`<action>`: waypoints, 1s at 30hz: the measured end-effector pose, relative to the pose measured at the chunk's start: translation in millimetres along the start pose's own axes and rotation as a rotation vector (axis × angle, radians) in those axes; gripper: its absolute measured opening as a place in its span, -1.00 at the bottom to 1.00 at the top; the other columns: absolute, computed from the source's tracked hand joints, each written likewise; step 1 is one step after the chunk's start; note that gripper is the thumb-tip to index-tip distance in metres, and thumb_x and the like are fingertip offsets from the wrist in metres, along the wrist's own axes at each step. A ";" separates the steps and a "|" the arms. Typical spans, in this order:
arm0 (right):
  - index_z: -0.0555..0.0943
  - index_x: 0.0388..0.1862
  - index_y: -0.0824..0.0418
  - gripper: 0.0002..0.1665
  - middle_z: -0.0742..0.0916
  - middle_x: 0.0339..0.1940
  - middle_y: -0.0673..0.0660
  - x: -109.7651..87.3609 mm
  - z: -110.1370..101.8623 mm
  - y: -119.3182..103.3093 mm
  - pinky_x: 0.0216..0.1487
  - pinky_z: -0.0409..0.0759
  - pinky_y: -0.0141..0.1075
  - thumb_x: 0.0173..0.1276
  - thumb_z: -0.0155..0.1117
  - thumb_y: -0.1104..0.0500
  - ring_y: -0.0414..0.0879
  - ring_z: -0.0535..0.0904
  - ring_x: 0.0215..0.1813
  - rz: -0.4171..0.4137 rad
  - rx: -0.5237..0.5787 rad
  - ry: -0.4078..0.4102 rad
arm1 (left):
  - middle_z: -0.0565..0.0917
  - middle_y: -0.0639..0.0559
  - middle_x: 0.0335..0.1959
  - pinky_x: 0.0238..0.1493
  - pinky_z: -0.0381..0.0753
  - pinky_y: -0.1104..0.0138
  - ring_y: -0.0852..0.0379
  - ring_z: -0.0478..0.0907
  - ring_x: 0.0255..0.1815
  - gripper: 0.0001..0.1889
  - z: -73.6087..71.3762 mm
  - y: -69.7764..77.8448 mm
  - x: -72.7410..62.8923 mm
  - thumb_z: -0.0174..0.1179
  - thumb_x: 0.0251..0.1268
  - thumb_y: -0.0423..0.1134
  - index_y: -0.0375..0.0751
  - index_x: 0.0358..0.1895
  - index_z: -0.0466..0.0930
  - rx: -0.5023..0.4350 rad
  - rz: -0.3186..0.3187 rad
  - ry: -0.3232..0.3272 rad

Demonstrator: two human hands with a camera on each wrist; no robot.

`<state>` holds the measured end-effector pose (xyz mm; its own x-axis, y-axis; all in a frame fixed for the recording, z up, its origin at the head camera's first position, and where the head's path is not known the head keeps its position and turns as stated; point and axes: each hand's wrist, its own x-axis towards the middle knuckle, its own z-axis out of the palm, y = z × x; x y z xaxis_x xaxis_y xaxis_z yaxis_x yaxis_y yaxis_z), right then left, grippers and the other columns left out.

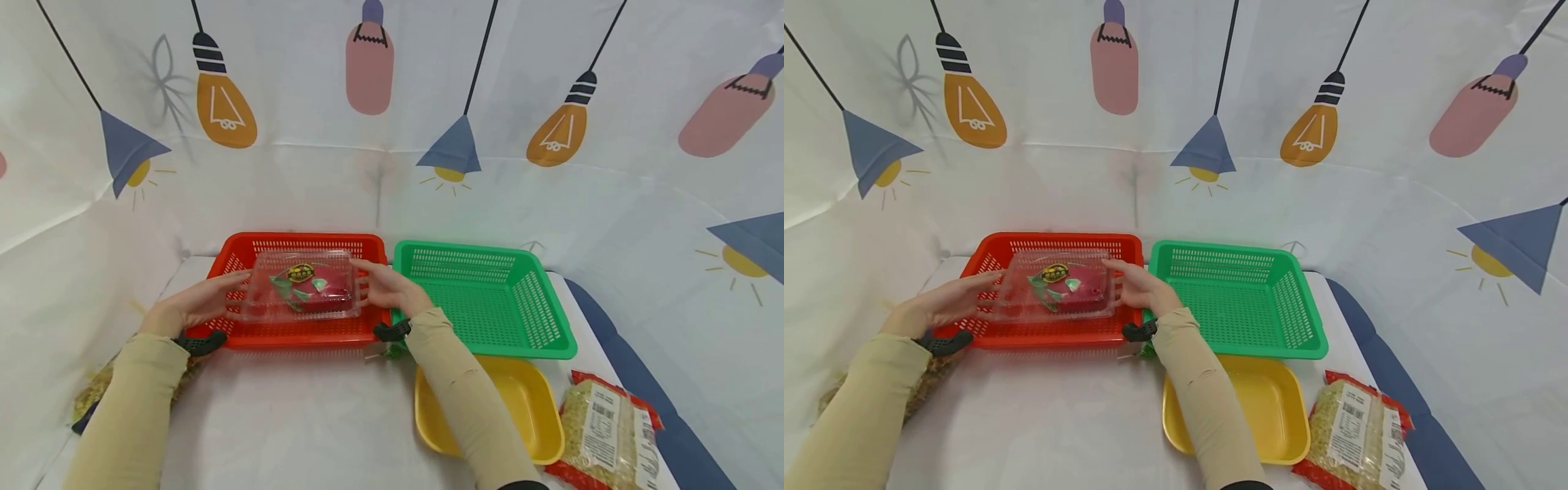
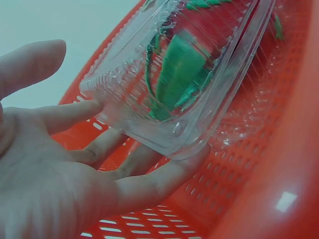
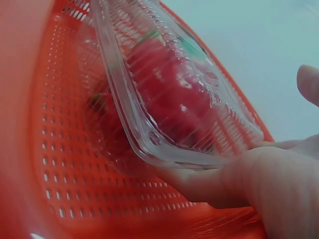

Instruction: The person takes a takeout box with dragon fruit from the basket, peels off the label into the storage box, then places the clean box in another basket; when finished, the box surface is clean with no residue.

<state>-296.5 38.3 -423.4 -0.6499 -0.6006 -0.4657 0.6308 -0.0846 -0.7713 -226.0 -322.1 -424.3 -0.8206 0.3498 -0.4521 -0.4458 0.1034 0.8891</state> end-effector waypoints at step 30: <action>0.26 0.51 -0.09 -0.37 0.49 0.36 0.17 -48.9 35.4 -5.4 0.25 0.46 0.08 0.51 0.13 -0.01 0.11 0.42 0.32 -0.150 -0.038 0.158 | 0.29 0.26 0.06 -0.06 0.63 0.45 0.19 0.38 0.06 -0.31 56.8 -0.9 -21.6 0.11 0.50 -0.06 0.07 0.58 0.03 -0.011 0.340 0.412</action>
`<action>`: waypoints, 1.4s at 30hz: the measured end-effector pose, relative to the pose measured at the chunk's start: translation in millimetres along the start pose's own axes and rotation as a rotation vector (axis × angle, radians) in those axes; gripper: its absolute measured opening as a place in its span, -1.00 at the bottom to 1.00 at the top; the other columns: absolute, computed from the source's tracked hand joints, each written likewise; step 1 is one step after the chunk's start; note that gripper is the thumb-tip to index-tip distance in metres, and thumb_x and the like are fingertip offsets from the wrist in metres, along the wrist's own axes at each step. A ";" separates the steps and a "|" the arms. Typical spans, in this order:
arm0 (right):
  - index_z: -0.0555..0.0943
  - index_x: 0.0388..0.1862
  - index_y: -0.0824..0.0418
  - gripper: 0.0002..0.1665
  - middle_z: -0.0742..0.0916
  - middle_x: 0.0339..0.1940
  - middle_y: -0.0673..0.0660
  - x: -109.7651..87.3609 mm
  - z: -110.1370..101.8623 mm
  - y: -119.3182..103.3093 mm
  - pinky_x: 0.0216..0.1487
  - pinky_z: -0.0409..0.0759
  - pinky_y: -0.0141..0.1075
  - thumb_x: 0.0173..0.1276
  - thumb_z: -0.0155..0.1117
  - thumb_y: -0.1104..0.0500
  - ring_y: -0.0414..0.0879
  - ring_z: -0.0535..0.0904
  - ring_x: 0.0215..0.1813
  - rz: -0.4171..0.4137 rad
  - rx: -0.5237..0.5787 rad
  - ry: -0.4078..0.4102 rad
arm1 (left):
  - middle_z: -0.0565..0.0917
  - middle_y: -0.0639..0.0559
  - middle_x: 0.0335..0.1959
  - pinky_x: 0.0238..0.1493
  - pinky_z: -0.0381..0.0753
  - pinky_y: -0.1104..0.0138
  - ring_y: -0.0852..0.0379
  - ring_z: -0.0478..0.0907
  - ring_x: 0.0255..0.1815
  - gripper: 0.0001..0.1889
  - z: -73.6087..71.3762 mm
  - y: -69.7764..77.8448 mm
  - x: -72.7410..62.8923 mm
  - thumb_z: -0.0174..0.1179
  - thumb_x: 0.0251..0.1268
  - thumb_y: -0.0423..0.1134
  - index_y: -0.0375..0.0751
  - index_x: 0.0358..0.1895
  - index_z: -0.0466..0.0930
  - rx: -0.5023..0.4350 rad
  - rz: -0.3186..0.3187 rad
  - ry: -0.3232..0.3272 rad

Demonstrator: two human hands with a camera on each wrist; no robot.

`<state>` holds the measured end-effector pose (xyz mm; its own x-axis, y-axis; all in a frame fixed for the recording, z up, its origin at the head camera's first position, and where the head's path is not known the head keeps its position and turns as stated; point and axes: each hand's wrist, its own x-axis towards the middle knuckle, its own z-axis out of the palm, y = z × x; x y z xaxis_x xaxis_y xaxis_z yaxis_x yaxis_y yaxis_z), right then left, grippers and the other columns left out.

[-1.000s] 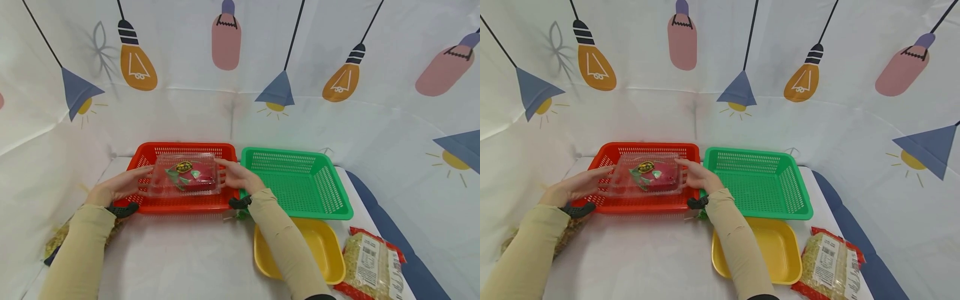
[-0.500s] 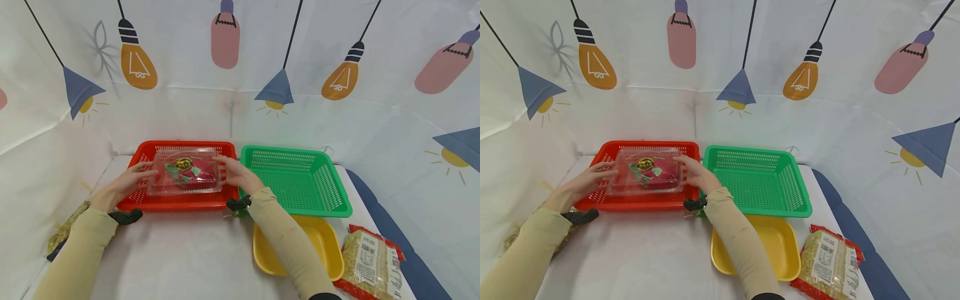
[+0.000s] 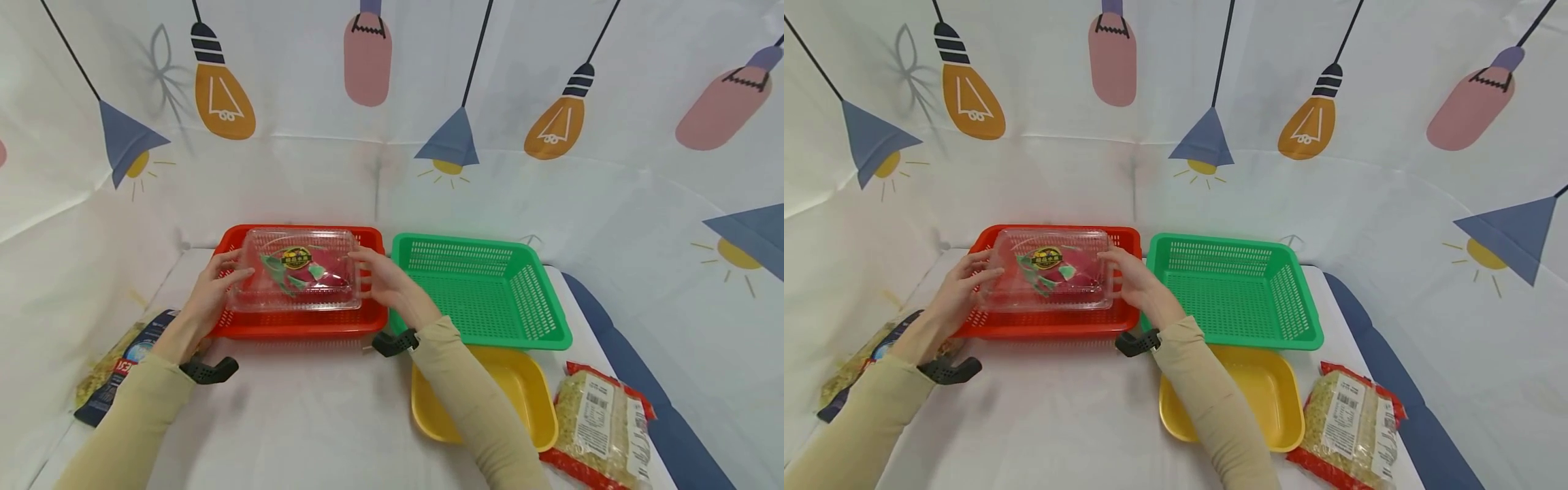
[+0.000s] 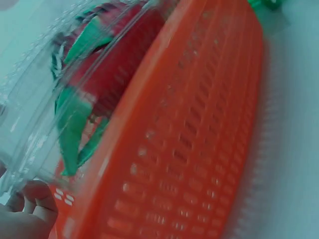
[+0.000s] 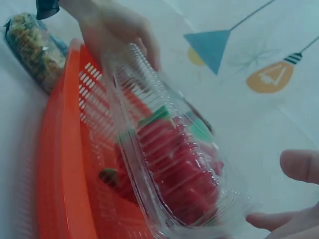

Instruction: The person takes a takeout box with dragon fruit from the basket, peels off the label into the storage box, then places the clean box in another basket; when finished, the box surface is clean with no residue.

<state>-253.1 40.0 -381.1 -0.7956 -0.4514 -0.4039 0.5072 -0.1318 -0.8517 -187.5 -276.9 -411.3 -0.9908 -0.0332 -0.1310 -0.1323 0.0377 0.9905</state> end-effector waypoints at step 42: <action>0.18 0.49 0.07 -0.21 0.46 -0.05 0.21 -147.2 13.8 62.0 -0.06 0.54 -0.24 0.38 0.32 0.09 0.00 0.43 -0.03 -0.314 -0.496 0.085 | 0.16 0.11 0.38 0.08 0.51 -0.02 0.20 0.29 0.16 -0.26 44.1 -15.3 -124.6 -0.02 0.49 -0.30 0.24 0.60 -0.12 0.005 0.160 -0.088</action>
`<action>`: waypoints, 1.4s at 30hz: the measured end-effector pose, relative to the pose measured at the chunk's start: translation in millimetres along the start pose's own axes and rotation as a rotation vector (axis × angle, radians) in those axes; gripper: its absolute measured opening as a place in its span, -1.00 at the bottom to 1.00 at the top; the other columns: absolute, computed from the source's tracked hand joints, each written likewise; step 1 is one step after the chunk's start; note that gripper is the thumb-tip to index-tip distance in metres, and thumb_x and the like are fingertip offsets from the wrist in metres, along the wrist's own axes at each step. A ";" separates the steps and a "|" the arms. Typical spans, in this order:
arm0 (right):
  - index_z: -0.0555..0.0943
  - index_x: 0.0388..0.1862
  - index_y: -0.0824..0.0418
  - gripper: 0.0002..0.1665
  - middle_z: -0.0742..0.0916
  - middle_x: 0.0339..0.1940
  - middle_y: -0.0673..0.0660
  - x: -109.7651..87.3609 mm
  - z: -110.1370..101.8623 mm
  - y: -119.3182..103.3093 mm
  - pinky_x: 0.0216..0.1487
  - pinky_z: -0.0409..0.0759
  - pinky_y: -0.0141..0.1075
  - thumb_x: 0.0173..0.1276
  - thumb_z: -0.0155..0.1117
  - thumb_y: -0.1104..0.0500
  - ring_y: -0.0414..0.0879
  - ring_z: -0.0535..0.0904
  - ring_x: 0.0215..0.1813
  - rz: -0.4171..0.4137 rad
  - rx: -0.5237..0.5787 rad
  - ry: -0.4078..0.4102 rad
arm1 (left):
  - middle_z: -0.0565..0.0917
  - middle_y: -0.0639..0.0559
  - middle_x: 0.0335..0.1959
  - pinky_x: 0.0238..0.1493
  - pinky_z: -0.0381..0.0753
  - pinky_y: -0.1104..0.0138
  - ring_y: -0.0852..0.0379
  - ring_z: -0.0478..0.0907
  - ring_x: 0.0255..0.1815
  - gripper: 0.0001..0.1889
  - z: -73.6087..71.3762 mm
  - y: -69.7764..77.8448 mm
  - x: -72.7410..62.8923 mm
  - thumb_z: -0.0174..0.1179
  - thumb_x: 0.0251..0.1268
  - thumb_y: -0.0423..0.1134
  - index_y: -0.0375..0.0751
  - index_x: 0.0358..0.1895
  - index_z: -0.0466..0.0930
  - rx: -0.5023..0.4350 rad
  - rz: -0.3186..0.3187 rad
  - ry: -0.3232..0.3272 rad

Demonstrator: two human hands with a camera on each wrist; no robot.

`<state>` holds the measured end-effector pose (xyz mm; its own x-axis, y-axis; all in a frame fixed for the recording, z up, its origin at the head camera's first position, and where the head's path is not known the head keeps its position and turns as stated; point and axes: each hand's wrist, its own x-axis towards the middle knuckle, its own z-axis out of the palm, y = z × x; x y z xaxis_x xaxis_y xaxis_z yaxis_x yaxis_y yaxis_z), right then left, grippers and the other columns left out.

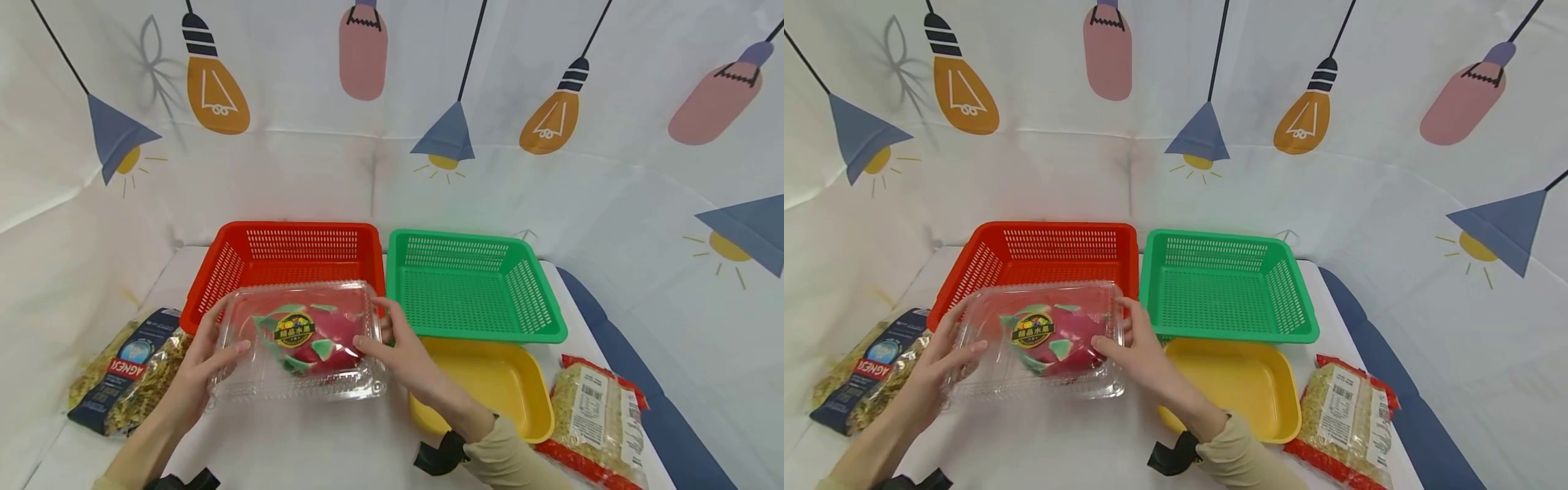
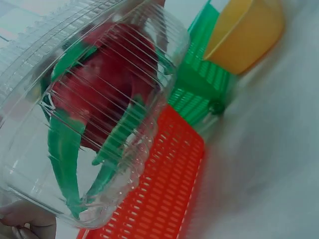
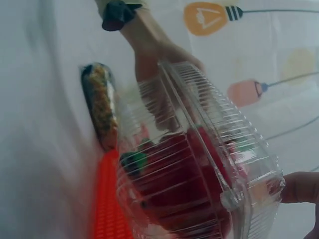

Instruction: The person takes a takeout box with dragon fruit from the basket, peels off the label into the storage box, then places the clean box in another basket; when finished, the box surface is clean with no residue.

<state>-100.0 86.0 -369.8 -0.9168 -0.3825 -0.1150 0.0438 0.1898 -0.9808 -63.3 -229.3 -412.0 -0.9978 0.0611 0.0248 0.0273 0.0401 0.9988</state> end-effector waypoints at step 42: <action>0.29 0.43 0.21 -0.21 0.35 0.16 0.17 -12.3 27.8 66.8 0.15 0.46 0.02 0.32 0.31 -0.07 0.02 0.29 0.22 -0.131 -0.504 0.053 | -0.13 -0.35 0.59 0.31 -0.06 -0.48 -0.54 -0.19 0.53 -0.13 -1.8 -85.6 -27.7 0.19 0.40 -0.22 0.00 0.62 -0.17 0.179 -0.238 0.005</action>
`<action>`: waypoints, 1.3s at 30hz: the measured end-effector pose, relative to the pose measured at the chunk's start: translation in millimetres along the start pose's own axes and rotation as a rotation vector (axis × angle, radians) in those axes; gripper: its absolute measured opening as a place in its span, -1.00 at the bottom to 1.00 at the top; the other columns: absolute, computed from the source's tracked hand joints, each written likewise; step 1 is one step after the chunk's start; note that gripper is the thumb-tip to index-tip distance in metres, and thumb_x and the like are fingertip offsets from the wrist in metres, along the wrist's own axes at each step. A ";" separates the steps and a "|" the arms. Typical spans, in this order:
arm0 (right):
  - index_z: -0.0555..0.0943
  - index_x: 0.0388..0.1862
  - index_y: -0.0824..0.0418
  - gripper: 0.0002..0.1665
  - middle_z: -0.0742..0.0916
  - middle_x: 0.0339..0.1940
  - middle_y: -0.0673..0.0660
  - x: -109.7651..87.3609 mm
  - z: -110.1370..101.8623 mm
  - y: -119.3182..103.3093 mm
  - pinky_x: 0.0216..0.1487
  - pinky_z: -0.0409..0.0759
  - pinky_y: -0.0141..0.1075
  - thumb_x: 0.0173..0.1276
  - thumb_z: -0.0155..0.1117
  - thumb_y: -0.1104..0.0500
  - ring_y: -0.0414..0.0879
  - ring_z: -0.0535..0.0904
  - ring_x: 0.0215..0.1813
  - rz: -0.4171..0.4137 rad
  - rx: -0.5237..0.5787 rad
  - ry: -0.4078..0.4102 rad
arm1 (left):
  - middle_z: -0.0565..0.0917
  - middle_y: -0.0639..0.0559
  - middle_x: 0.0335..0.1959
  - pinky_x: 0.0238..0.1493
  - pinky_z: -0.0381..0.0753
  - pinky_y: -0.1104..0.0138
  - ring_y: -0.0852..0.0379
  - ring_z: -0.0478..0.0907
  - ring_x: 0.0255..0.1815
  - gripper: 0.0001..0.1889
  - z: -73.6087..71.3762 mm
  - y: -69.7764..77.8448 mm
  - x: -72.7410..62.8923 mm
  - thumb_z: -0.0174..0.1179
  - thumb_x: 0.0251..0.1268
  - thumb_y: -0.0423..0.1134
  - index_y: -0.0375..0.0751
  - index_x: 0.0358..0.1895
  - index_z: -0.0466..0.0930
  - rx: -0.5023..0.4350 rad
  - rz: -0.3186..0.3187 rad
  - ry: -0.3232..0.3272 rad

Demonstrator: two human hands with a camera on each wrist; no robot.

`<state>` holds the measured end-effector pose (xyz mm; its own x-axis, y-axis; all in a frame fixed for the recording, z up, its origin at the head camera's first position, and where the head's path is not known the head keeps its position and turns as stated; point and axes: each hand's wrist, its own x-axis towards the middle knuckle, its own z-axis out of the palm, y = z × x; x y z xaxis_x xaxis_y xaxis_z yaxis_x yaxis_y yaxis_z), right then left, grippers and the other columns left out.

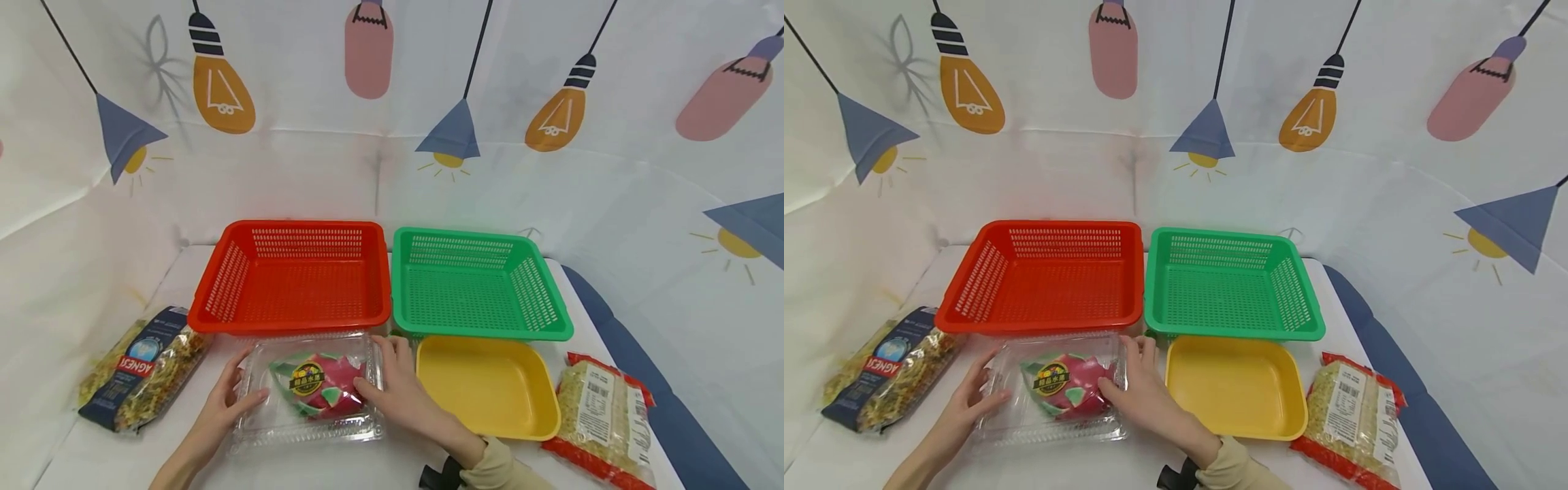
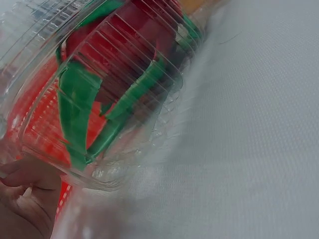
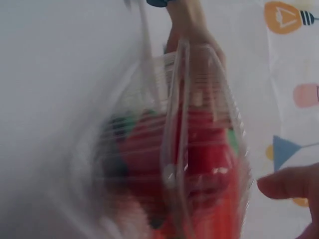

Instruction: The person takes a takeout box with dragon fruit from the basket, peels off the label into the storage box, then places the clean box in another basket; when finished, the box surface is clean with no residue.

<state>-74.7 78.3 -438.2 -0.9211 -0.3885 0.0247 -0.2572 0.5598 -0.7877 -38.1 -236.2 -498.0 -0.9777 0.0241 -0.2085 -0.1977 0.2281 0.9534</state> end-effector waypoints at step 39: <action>0.50 -0.26 0.12 -0.85 0.49 -0.38 -0.10 72.8 21.3 -52.9 -0.20 0.35 -0.51 0.56 0.09 0.12 -0.27 0.36 -0.25 -0.234 -0.466 -0.450 | -0.04 -0.51 0.53 0.25 0.32 -0.29 -0.54 -0.06 0.51 -0.15 -0.1 1.3 -1.8 0.16 0.43 -0.19 0.02 0.62 -0.19 0.049 -0.008 -0.011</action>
<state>-122.0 4.8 -407.9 -0.6406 -0.7475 -0.1757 -0.6266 0.6411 -0.4431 -36.6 -236.0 -496.4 -0.9752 0.0331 -0.2187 -0.2014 0.2753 0.9400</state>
